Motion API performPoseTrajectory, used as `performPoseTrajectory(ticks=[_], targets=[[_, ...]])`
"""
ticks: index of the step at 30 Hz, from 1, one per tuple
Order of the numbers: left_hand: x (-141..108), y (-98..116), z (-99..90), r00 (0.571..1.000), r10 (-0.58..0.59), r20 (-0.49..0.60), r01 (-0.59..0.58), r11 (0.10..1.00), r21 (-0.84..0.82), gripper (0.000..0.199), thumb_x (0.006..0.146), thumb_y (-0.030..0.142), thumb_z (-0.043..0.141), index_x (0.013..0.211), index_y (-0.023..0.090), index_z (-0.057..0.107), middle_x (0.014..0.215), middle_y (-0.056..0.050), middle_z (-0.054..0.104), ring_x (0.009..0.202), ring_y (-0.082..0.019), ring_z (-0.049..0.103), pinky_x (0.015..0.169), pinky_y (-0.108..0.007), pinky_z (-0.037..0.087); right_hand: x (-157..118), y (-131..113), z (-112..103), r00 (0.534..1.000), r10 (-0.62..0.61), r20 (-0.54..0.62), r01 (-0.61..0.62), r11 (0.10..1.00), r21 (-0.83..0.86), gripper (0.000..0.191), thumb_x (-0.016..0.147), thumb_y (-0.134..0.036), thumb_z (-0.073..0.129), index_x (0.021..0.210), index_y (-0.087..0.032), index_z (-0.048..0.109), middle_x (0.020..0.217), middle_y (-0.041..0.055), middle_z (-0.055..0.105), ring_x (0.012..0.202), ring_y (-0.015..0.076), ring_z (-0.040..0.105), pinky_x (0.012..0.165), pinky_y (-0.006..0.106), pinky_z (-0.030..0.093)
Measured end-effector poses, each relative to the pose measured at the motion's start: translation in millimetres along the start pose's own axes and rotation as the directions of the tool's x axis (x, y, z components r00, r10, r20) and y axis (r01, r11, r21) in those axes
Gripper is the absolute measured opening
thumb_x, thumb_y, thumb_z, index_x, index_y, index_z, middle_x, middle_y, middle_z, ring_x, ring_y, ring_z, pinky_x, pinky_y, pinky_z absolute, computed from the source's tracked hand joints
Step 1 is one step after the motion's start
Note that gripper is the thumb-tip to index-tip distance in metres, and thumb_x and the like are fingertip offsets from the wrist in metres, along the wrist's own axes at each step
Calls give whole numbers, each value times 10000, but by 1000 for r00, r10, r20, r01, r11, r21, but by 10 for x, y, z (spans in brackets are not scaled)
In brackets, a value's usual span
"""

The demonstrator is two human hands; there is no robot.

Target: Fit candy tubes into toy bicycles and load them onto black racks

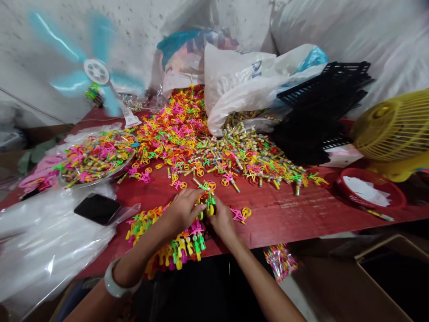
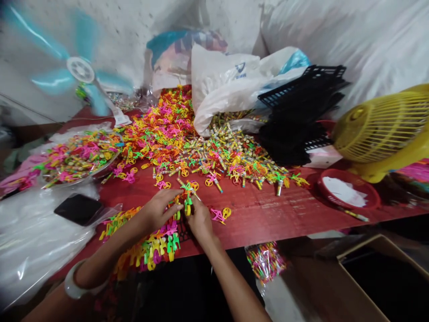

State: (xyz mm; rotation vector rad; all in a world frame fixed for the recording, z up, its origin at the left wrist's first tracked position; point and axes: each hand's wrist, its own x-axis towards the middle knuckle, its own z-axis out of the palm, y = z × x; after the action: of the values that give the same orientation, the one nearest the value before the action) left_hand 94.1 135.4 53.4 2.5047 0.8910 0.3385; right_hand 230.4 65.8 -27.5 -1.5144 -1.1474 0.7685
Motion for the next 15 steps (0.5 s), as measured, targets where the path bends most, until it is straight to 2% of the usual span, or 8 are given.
performPoseTrajectory(ticks=[2,5,7,10,13,15], targets=[[-3,0,-1,1000,-17,-2,17,1000,1,366,905,286,502,1242,148,523,1200,-128,619,1158,-266,541,1004,-449,435,19,17,21,1000,21,17,-22,997,68,208,757,-234,546,957,-204,594,701,-1,651,555,166,611,507,245,458],[-16,-12,10,999,-37,7,37,999,3,344,919,250,469,1248,156,501,1213,-124,618,1155,-261,553,1002,-465,429,52,70,39,990,136,30,-140,958,249,204,762,-351,599,903,-207,562,567,-50,581,380,135,508,395,234,395],[-22,-24,22,999,-32,14,32,999,9,335,926,239,456,1251,163,490,1218,-119,620,1153,-258,559,999,-468,427,64,92,29,985,167,38,-171,938,300,238,735,-394,646,852,-211,550,553,-58,568,356,124,480,374,227,371],[-22,-41,36,1000,-26,0,26,999,27,324,921,227,467,1239,175,492,1210,-114,627,1142,-254,570,991,-464,431,61,69,1,985,139,98,-161,948,275,185,738,-358,638,824,-211,565,596,-48,584,362,110,465,371,219,357],[-16,-46,34,1000,-22,3,21,999,36,329,913,247,492,1233,170,491,1209,-122,628,1139,-262,576,980,-467,439,56,13,-12,998,37,59,-46,986,163,145,748,-258,582,880,-213,621,680,-21,626,485,132,539,462,225,411],[-14,-40,25,1000,-18,11,18,999,39,350,905,274,515,1235,162,484,1216,-130,623,1145,-269,572,979,-469,440,60,-5,-12,998,30,47,-35,993,115,190,744,-228,560,918,-211,636,659,-25,618,485,136,534,473,229,410]])
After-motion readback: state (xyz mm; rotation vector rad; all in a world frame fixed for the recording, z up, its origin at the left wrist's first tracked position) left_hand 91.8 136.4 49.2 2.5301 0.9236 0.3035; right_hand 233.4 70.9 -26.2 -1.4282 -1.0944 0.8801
